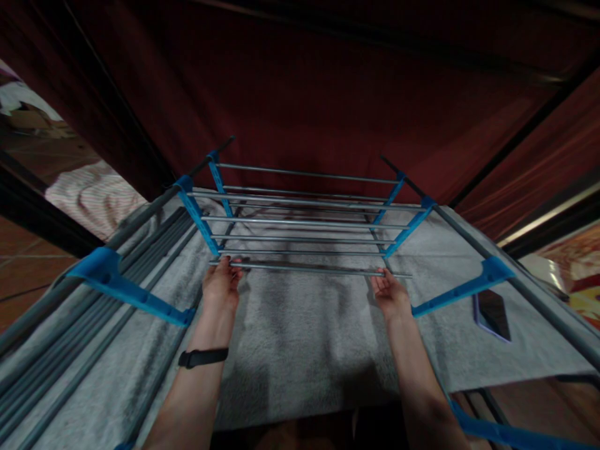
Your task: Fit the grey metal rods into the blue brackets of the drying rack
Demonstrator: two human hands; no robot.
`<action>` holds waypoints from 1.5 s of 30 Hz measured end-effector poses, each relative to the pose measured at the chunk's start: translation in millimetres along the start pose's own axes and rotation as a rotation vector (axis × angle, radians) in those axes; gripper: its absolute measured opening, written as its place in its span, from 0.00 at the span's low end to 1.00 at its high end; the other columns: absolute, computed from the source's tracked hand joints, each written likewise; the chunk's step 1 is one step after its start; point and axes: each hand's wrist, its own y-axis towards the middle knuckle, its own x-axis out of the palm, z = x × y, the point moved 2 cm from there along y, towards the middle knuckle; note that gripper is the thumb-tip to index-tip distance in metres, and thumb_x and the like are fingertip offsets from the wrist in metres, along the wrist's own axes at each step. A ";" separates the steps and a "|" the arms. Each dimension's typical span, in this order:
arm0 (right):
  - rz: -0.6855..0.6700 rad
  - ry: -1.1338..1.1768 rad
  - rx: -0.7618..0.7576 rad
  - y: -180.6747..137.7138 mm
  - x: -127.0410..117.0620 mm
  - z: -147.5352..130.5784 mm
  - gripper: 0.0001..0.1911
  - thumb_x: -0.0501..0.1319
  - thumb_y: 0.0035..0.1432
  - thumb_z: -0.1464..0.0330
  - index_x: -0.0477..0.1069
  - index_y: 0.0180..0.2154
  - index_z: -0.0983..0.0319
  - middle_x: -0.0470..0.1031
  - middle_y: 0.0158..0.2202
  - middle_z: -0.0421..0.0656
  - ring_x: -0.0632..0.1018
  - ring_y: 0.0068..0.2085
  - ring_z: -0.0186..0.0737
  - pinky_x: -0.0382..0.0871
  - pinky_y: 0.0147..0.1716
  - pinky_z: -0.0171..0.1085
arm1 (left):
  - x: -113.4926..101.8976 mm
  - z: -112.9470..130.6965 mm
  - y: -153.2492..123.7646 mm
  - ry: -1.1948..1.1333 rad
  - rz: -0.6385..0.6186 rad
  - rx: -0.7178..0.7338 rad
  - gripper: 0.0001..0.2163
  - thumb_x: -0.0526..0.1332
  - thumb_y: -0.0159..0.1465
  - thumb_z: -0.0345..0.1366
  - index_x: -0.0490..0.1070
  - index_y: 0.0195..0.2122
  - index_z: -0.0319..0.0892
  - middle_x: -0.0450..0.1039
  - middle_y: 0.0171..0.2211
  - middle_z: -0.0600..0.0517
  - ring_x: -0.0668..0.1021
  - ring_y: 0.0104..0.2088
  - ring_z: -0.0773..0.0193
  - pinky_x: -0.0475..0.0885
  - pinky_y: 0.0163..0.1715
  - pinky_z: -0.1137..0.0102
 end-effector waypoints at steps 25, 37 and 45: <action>-0.181 -0.062 0.087 -31.7 20.6 39.9 0.10 0.61 0.66 0.78 0.77 0.35 0.61 0.84 0.32 0.40 0.84 0.34 0.31 0.82 0.42 0.31 | 32.9 -76.2 -59.6 -0.009 -0.444 -0.270 0.06 0.69 0.59 0.22 0.76 0.34 0.39 0.80 0.28 0.52 0.84 0.31 0.62 0.79 0.37 0.68; -0.365 -0.123 0.085 -54.6 24.7 67.3 0.06 0.71 0.55 0.73 0.79 0.33 0.57 0.85 0.36 0.38 0.85 0.40 0.35 0.81 0.48 0.36 | 33.2 -95.1 -74.0 0.011 -0.563 -0.335 0.07 0.72 0.58 0.23 0.79 0.35 0.39 0.81 0.30 0.50 0.85 0.35 0.61 0.79 0.38 0.69; -0.386 -0.128 0.151 -72.4 28.4 87.0 0.08 0.73 0.53 0.73 0.78 0.33 0.57 0.84 0.34 0.38 0.85 0.38 0.36 0.82 0.42 0.35 | 33.6 -102.5 -81.7 0.027 -0.620 -0.313 0.07 0.73 0.59 0.27 0.79 0.37 0.41 0.82 0.31 0.51 0.84 0.35 0.62 0.78 0.38 0.70</action>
